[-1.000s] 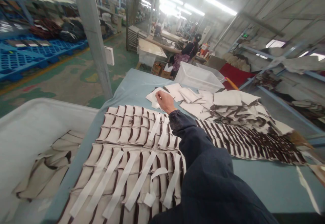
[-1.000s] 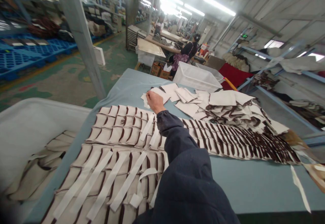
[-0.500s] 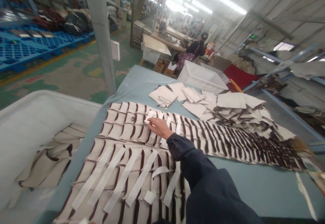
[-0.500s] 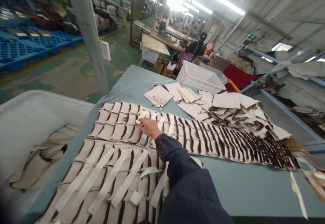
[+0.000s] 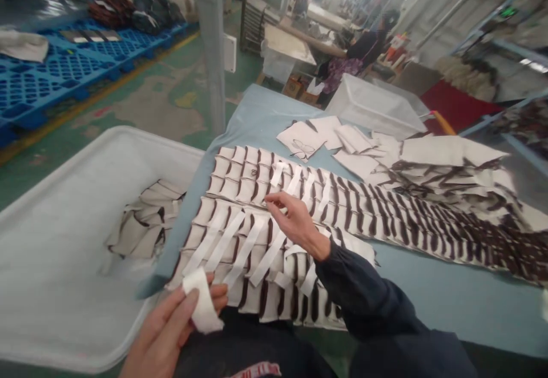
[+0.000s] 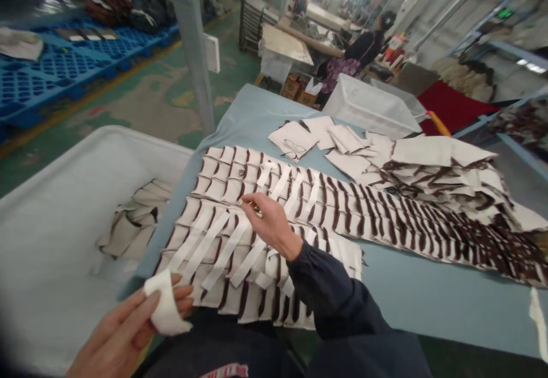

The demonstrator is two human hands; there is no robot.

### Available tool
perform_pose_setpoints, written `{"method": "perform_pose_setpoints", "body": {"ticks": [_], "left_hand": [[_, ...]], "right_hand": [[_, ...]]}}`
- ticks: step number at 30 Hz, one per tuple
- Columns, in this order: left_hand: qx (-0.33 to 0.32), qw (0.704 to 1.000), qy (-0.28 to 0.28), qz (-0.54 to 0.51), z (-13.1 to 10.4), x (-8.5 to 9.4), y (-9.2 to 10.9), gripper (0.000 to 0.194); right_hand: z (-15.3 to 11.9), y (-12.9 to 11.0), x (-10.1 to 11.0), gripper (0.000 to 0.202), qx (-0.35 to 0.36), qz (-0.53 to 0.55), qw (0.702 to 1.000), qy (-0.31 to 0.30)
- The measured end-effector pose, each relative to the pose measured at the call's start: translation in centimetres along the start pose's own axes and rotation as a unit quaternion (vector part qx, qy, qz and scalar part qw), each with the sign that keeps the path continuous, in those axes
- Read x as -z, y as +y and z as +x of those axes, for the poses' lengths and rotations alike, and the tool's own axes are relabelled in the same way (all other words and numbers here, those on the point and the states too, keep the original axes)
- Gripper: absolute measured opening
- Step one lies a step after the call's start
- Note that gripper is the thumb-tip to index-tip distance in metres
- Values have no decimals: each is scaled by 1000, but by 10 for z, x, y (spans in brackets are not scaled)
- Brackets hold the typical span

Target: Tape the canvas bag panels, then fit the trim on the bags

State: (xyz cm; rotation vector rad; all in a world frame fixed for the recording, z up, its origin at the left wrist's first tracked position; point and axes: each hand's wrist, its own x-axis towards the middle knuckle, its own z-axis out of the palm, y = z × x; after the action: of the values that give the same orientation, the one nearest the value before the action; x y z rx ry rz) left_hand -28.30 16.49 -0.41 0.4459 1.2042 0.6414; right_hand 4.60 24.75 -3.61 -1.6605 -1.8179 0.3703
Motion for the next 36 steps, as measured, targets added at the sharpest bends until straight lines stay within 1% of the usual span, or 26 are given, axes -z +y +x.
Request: {"method": "perform_pose_setpoints", "body": {"ticks": [2,3,4,5,6,8,9,12,14,16,20,24,27,30,34,36], "left_hand": [[-1,999,1,-45,-2,-10,14,49],[5,998,-4,-62,-3,-15,21,48],[8,997,-9,-79,-5,-20,30,46],[0,995,-4,-95,-7,-24,37,41],[-7,994,0,-107,-10,-28,45,32],[-5,992,20,-123,-16,-34,58,10],[5,991,29,-127,-19,-35,63,12],[32,990,32,-134,-28,-39,75,38],[29,990,21,-137,-32,-41,79,45],[26,990,18,-139,-36,-42,81,47],[26,989,12,-142,-43,-41,78,48],[32,990,-2,-140,-45,-37,71,49],[40,990,-9,-136,-45,-34,66,51],[35,991,-28,-124,-44,-33,60,50],[17,993,-67,-94,-43,-33,51,43],[7,993,-85,-79,-43,-32,46,33]], "right_hand": [[-23,-45,1,18,47,45,998,-2],[-33,-67,2,15,83,66,994,1],[-41,-88,2,16,136,97,986,11],[-48,-106,2,18,179,120,976,15],[-54,-122,1,21,207,135,969,16],[-61,-143,-3,22,245,136,960,15],[-64,-150,-6,22,254,124,959,16],[-69,-158,-13,22,277,77,957,38],[-72,-161,-16,23,284,55,956,51],[-76,-164,-17,23,281,40,957,62],[-85,-171,-19,25,254,20,964,71],[-95,-172,-22,28,243,9,967,79],[-102,-171,-22,32,241,5,968,65],[-109,-170,-21,31,240,-8,969,61],[-118,-171,-22,24,216,-7,973,81],[-120,-171,-23,18,209,3,973,96]]}}
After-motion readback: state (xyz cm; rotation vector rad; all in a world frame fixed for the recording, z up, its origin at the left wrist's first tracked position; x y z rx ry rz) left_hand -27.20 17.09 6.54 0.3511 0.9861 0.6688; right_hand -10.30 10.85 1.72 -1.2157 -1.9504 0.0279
